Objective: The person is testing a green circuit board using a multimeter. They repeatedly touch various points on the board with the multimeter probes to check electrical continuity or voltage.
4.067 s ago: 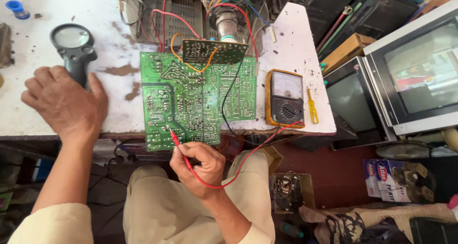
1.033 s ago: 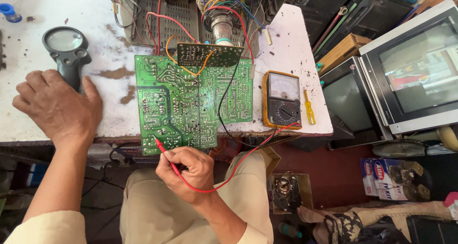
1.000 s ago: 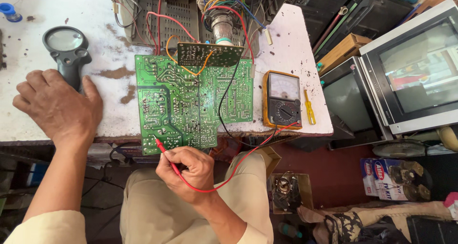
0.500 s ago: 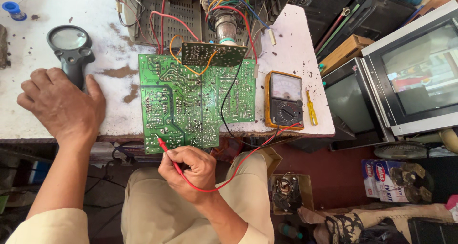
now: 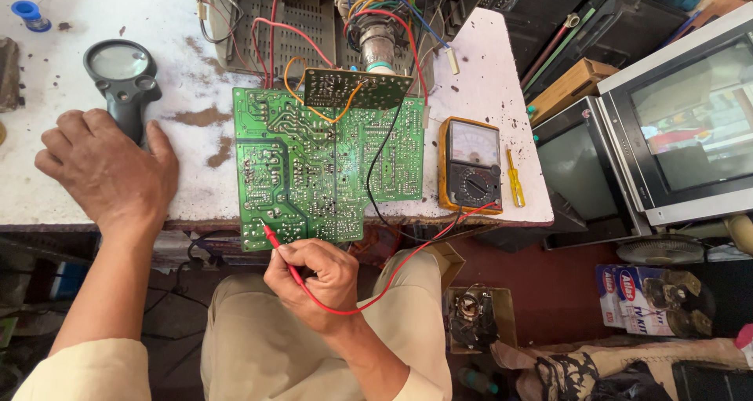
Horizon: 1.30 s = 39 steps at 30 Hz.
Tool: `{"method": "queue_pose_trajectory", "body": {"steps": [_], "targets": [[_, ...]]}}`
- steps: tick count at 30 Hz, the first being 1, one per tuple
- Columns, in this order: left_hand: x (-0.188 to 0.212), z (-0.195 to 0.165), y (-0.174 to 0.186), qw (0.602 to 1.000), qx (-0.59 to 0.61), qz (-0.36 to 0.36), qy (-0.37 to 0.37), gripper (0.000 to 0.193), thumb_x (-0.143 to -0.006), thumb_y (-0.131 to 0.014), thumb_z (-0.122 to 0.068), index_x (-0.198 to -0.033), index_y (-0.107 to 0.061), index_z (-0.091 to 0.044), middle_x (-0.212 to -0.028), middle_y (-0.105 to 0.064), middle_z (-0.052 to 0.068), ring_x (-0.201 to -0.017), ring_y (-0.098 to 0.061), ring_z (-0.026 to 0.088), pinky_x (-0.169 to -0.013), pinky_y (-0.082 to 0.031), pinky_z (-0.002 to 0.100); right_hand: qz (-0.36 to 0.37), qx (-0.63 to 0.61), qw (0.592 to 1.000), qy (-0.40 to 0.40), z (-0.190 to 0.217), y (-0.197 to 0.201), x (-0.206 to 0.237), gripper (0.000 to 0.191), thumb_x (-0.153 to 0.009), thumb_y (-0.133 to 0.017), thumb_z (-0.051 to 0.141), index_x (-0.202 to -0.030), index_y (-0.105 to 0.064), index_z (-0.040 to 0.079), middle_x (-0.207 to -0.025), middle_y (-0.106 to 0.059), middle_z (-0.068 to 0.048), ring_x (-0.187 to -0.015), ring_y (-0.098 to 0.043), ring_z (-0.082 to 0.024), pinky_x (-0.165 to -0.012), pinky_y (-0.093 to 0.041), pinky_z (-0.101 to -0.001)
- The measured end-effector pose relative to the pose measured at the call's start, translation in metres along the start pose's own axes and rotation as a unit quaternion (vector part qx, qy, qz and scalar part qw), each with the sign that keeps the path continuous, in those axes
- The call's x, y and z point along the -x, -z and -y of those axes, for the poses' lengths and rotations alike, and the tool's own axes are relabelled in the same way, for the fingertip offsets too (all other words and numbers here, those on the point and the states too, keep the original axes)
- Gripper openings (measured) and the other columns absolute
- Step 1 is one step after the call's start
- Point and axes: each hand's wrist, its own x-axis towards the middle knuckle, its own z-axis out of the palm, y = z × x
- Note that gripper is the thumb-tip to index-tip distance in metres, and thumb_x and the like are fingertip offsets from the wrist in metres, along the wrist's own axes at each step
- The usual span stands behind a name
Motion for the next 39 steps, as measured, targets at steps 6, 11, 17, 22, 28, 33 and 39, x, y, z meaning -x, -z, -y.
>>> {"method": "queue_pose_trajectory", "body": {"steps": [6, 11, 17, 22, 28, 33, 39], "targets": [[-0.007, -0.01, 0.001, 0.965, -0.213, -0.153, -0.019, 0.061, -0.099, -0.059, -0.056, -0.124, -0.059, 0.0, -0.129, -0.055, 0.017, -0.13, -0.045, 0.035, -0.111, -0.032, 0.049, 0.018, -0.023, 1.0, 0.004, -0.004, 0.004, 0.002, 0.011, -0.082, -0.082, 0.001, -0.087, -0.072, 0.002, -0.088, -0.076, -0.009, -0.076, -0.074, -0.017, -0.071, -0.06, -0.028], [-0.021, -0.012, 0.02, 0.995, 0.034, 0.049, 0.074, 0.05, -0.096, -0.066, -0.042, -0.116, -0.061, 0.004, -0.119, -0.056, 0.021, -0.118, -0.049, 0.038, -0.101, -0.035, 0.056, -0.003, -0.019, 1.0, -0.013, -0.005, -0.007, 0.004, 0.011, -0.084, -0.081, 0.0, -0.084, -0.071, 0.002, -0.084, -0.076, -0.006, -0.071, -0.07, -0.011, -0.069, -0.058, -0.0251], [-0.022, -0.014, 0.033, 0.997, 0.031, 0.036, 0.068, 0.052, -0.095, -0.066, -0.041, -0.121, -0.059, 0.003, -0.118, -0.054, 0.017, -0.113, -0.047, 0.033, -0.098, -0.035, 0.049, -0.012, 0.01, 1.0, 0.001, -0.004, -0.013, 0.004, 0.01, -0.085, -0.081, -0.003, -0.085, -0.071, 0.0, -0.086, -0.076, -0.009, -0.071, -0.071, -0.011, -0.068, -0.057, -0.0245], [-0.021, -0.013, 0.031, 0.997, 0.023, 0.037, 0.069, 0.052, -0.095, -0.066, -0.042, -0.122, -0.058, 0.002, -0.119, -0.053, 0.016, -0.114, -0.046, 0.032, -0.099, -0.035, 0.048, -0.013, -0.01, 1.0, 0.009, -0.003, -0.016, 0.005, 0.011, -0.085, -0.08, -0.004, -0.087, -0.07, -0.002, -0.086, -0.076, -0.01, -0.07, -0.07, -0.011, -0.067, -0.057, -0.0243], [-0.021, -0.013, 0.033, 0.996, 0.031, 0.032, 0.073, 0.051, -0.094, -0.067, -0.041, -0.12, -0.059, 0.002, -0.117, -0.053, 0.015, -0.113, -0.047, 0.033, -0.098, -0.035, 0.048, -0.018, -0.001, 1.0, 0.022, -0.002, -0.021, 0.0, 0.01, -0.086, -0.081, -0.003, -0.088, -0.071, -0.002, -0.087, -0.076, -0.011, -0.071, -0.071, -0.013, -0.068, -0.057, -0.0248], [-0.021, -0.015, 0.037, 0.998, 0.024, 0.01, 0.066, 0.05, -0.093, -0.068, -0.041, -0.117, -0.06, 0.002, -0.116, -0.053, 0.016, -0.111, -0.047, 0.033, -0.097, -0.036, 0.048, -0.016, 0.006, 0.999, 0.028, -0.001, -0.021, -0.006, 0.01, -0.086, -0.081, -0.003, -0.087, -0.071, -0.002, -0.087, -0.076, -0.01, -0.073, -0.072, -0.014, -0.07, -0.057, -0.0256], [-0.023, -0.015, 0.036, 0.997, 0.037, 0.023, 0.064, 0.048, -0.095, -0.068, -0.04, -0.116, -0.06, 0.003, -0.114, -0.055, 0.017, -0.11, -0.049, 0.034, -0.096, -0.036, 0.049, -0.014, -0.01, 1.0, 0.015, 0.0, -0.02, -0.009, 0.01, -0.086, -0.081, -0.002, -0.085, -0.071, -0.001, -0.085, -0.076, -0.009, -0.07, -0.071, -0.013, -0.068, -0.057, -0.0257]]}}
